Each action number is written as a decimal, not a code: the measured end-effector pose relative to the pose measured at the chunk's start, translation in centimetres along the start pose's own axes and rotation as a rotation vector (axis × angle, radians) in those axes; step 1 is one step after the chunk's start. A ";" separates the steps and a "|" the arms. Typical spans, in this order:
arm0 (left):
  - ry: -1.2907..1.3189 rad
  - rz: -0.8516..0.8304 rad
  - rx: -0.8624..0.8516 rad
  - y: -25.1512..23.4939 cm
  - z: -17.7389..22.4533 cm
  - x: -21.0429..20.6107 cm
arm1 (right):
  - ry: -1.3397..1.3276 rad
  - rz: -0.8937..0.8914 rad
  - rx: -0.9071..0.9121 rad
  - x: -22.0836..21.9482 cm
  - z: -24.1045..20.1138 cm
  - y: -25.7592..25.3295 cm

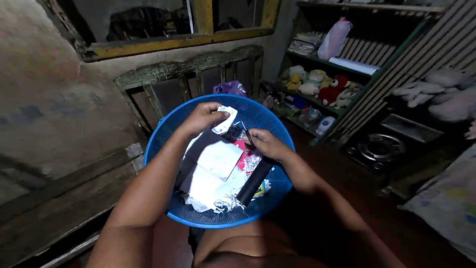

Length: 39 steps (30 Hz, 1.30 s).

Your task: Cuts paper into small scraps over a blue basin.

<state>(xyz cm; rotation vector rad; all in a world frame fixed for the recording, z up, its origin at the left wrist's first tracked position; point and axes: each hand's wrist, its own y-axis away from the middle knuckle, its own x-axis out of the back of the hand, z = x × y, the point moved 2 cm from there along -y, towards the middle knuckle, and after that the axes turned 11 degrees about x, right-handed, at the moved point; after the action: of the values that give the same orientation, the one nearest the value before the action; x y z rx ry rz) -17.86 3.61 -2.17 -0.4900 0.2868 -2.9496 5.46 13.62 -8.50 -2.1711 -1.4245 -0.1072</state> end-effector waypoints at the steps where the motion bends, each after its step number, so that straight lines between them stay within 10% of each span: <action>1: -0.003 0.000 -0.009 0.0 0.1 -0.1 | -0.003 0.005 -0.014 0.0 0.0 0.0; 39: 0.028 0.059 -0.032 -0.4 1.1 -1.2 | -0.128 0.008 -0.020 0.0 0.2 0.2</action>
<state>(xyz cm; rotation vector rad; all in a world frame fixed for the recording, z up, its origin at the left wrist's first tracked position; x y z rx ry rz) -16.42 4.04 -1.45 -0.4364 0.3468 -2.9010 5.55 13.68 -8.73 -2.2341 -1.4902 0.0206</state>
